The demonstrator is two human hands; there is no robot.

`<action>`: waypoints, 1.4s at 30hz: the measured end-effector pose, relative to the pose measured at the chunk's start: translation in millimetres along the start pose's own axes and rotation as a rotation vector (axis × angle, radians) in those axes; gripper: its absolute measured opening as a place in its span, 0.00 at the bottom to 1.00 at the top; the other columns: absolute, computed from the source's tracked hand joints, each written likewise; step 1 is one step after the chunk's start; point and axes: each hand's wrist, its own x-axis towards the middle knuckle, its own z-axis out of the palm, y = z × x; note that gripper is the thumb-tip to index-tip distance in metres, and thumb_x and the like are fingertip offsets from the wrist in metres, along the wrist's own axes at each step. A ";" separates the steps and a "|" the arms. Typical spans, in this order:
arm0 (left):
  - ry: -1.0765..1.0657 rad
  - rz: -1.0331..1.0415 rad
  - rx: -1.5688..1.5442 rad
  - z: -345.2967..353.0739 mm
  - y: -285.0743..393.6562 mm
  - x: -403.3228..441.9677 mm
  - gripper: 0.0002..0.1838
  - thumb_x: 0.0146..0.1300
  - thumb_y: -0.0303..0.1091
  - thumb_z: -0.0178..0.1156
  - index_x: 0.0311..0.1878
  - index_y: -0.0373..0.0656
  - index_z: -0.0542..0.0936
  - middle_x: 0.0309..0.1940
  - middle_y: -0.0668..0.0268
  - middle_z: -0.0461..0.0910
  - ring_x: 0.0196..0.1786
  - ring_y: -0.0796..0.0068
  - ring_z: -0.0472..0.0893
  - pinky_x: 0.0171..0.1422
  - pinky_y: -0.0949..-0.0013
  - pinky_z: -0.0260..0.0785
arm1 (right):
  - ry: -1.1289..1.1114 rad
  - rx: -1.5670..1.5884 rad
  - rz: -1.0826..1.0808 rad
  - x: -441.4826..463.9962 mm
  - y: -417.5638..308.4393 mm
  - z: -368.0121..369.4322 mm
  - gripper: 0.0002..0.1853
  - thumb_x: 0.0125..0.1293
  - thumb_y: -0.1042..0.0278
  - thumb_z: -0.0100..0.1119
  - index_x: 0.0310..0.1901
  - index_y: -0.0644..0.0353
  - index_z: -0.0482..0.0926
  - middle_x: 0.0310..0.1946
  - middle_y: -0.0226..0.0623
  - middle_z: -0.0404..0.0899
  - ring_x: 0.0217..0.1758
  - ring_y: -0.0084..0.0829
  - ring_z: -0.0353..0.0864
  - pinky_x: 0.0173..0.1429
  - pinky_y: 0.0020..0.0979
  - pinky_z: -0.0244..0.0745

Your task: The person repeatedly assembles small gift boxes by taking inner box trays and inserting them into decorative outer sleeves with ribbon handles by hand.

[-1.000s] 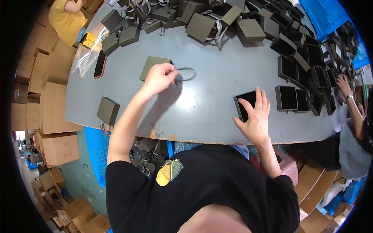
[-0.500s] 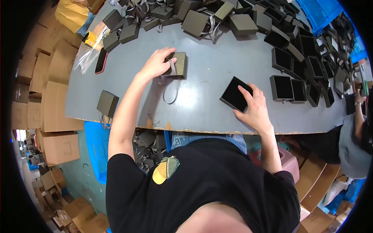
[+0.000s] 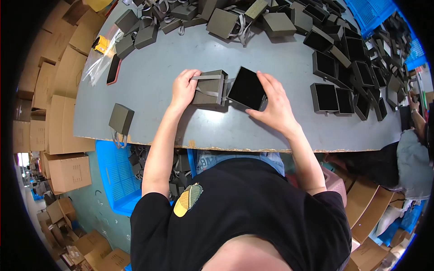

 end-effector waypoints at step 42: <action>-1.192 -0.185 0.422 -186.2 82.9 -43.4 0.51 0.39 0.34 0.81 0.72 0.50 0.70 0.70 0.52 0.71 0.68 0.49 0.75 0.69 0.55 0.71 | 0.157 -0.655 0.328 -68.7 69.7 -44.5 0.34 0.63 0.64 0.64 0.72 0.54 0.68 0.71 0.50 0.67 0.78 0.53 0.59 0.80 0.57 0.49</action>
